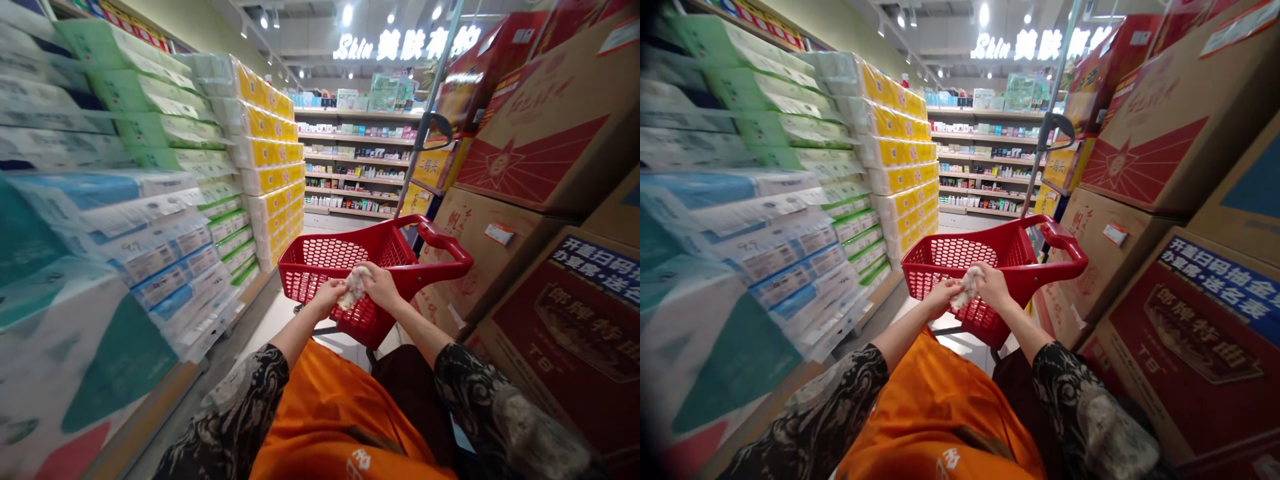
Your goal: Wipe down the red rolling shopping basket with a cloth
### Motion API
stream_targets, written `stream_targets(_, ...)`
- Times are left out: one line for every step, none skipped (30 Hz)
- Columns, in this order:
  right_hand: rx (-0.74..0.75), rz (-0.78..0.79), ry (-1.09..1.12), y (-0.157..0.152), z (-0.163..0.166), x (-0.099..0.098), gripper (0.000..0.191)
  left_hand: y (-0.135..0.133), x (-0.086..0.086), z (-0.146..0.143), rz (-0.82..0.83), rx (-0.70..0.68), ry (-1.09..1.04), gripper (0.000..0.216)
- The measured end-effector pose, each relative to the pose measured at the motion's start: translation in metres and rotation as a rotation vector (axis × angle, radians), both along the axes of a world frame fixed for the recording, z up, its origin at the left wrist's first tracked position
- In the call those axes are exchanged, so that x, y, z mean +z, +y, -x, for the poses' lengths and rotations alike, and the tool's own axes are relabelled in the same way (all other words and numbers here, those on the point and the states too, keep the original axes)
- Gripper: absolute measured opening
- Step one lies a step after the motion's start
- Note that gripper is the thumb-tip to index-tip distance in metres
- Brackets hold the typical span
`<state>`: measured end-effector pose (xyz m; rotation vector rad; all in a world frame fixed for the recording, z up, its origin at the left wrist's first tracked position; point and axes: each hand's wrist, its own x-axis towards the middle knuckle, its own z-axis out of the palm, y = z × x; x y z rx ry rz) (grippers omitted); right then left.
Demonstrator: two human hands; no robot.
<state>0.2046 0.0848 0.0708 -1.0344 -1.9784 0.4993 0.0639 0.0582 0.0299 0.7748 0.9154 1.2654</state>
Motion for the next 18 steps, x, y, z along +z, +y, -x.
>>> stream_targets(-0.033, -0.089, -0.036, 0.001, 0.005, -0.002, 0.038, -0.001, -0.004, 0.001, 0.039, 0.071, -0.036, 0.014)
stream_targets(-0.052, -0.183, -0.065, 0.002, 0.012, -0.006, 0.038, -0.001, -0.008, 0.002, 0.063, 0.127, -0.057, 0.012)
stream_targets(-0.064, -0.275, -0.085, 0.003, 0.019, -0.011, 0.037, -0.001, -0.011, 0.004, 0.075, 0.163, -0.066, 0.012)
stream_targets(-0.077, -0.360, -0.103, 0.004, 0.027, -0.017, 0.035, 0.000, -0.013, 0.005, 0.079, 0.183, -0.068, 0.013)
stream_targets(-0.089, -0.432, -0.126, 0.005, 0.035, -0.025, 0.032, 0.000, -0.014, 0.007, 0.086, 0.189, -0.089, 0.014)
stream_targets(-0.099, -0.485, -0.156, 0.004, 0.043, -0.032, 0.030, 0.000, -0.015, 0.008, 0.095, 0.182, -0.124, 0.015)
stream_targets(-0.103, -0.522, -0.189, 0.003, 0.050, -0.041, 0.029, 0.000, -0.014, 0.011, 0.104, 0.170, -0.162, 0.016)
stream_targets(-0.094, -0.543, -0.225, 0.001, 0.056, -0.049, 0.029, -0.002, -0.014, 0.013, 0.113, 0.147, -0.209, 0.019)
stream_targets(-0.070, -0.548, -0.268, -0.002, 0.061, -0.056, 0.032, -0.003, -0.014, 0.016, 0.121, 0.113, -0.267, 0.023)
stream_targets(-0.033, -0.540, -0.314, -0.005, 0.064, -0.064, 0.037, -0.006, -0.014, 0.020, 0.128, 0.075, -0.330, 0.029)
stream_targets(0.014, -0.525, -0.359, -0.008, 0.065, -0.070, 0.043, -0.009, -0.014, 0.024, 0.133, 0.039, -0.386, 0.035)
stream_targets(0.070, -0.505, -0.405, -0.011, 0.066, -0.076, 0.049, -0.013, -0.016, 0.029, 0.136, 0.015, -0.426, 0.040)
stream_targets(0.134, -0.486, -0.449, -0.013, 0.066, -0.080, 0.057, -0.016, -0.019, 0.033, 0.144, 0.001, -0.459, 0.044)
stream_targets(0.203, -0.472, -0.490, -0.013, 0.066, -0.084, 0.063, -0.020, -0.022, 0.038, 0.157, 0.008, -0.470, 0.046)
stream_targets(0.273, -0.471, -0.523, -0.011, 0.068, -0.087, 0.068, -0.023, -0.026, 0.043, 0.174, 0.038, -0.455, 0.046)
stream_targets(0.335, -0.482, -0.547, -0.008, 0.070, -0.089, 0.069, -0.026, -0.029, 0.049, 0.196, 0.075, -0.426, 0.045)
stream_targets(0.383, -0.499, -0.564, -0.003, 0.074, -0.091, 0.065, -0.028, -0.033, 0.054, 0.220, 0.111, -0.389, 0.043)
stream_targets(0.416, -0.525, -0.567, 0.003, 0.079, -0.093, 0.059, -0.030, -0.036, 0.061, 0.241, 0.141, -0.351, 0.042)
